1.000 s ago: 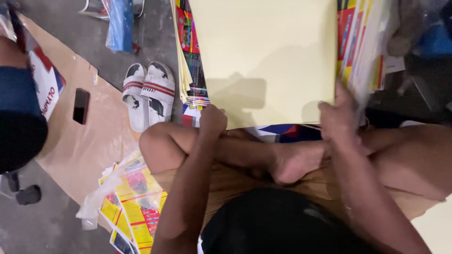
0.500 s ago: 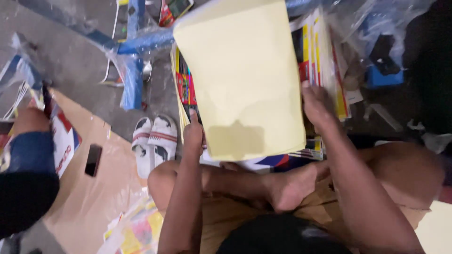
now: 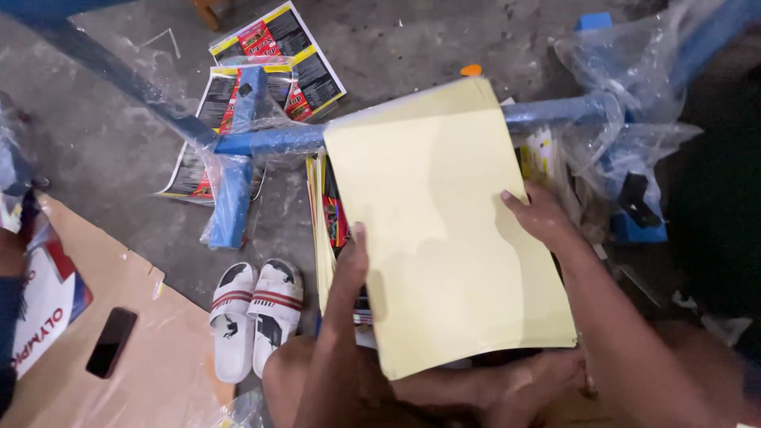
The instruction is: The person organizes and aligns stacks of printed label sheets on the floor.
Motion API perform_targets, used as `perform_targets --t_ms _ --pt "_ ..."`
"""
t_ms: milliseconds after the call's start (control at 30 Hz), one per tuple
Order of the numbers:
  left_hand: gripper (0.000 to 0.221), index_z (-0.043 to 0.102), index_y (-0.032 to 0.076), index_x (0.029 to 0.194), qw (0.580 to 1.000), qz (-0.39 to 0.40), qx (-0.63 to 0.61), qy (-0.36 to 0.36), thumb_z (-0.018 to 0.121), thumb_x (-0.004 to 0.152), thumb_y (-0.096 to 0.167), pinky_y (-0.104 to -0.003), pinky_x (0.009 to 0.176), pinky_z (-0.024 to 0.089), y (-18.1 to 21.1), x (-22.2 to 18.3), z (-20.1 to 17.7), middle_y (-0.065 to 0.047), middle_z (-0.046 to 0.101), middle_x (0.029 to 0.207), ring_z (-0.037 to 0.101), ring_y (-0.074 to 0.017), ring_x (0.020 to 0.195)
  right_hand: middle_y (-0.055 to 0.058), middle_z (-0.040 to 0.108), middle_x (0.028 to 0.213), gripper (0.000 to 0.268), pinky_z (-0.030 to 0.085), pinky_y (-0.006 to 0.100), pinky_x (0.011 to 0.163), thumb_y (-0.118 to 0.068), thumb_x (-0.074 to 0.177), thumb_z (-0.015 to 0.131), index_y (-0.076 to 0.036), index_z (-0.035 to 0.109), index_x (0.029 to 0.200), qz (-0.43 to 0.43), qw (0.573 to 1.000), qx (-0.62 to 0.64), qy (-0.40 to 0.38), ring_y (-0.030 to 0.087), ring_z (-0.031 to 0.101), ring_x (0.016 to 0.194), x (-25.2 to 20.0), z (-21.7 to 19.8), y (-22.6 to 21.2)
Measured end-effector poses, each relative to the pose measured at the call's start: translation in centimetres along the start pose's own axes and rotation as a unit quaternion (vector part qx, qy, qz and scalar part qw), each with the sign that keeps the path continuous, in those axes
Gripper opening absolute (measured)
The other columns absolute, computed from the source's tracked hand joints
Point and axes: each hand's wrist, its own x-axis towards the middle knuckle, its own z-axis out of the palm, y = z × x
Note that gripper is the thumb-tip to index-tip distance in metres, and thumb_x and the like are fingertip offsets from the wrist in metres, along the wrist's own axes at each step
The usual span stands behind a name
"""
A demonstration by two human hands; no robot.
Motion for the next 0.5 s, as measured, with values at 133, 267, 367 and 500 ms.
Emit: perform_targets --t_ms 133,267,367,500 --pt "0.083 0.073 -0.004 0.119 0.989 0.069 0.130 0.013 0.032 0.105 0.067 -0.043 0.100 0.048 -2.4 2.3 0.4 -0.027 0.073 0.115 0.066 -0.0371 0.112 0.015 0.074 0.117 0.052 0.054 0.039 0.087 -0.040 0.097 0.065 -0.003 0.065 0.133 0.025 0.999 0.034 0.012 0.025 0.069 0.103 -0.9 -1.7 -6.2" --pt "0.075 0.061 0.006 0.136 0.969 0.006 -0.200 -0.147 0.031 0.100 0.066 -0.040 0.104 0.049 0.9 1.2 -0.2 -0.013 0.070 0.130 0.065 -0.0258 0.120 0.012 0.073 0.117 0.049 0.055 0.039 0.084 -0.038 0.099 0.063 -0.004 0.062 0.135 0.127 0.973 0.186 -0.058 0.023 0.069 0.100 2.5 -0.9 -1.9" --pt "0.076 0.057 0.003 0.143 0.954 -0.011 -0.265 -0.138 0.037 0.099 0.062 -0.039 0.104 0.049 0.4 4.2 -0.6 -0.012 0.068 0.135 0.064 -0.0250 0.123 0.010 0.073 0.114 0.046 0.056 0.039 0.081 -0.033 0.096 0.067 -0.004 0.065 0.131 0.120 0.954 0.259 -0.095 0.022 0.068 0.097 4.1 -0.2 -1.6" --pt "0.077 0.051 -0.003 0.146 0.983 0.001 -0.175 -0.051 0.045 0.103 0.060 -0.038 0.102 0.047 1.1 9.4 -0.6 -0.016 0.061 0.139 0.058 -0.0258 0.125 0.006 0.073 0.110 0.042 0.056 0.037 0.080 -0.028 0.093 0.072 -0.006 0.066 0.127 0.074 0.961 0.256 -0.078 0.019 0.068 0.095 5.8 0.7 -2.6"
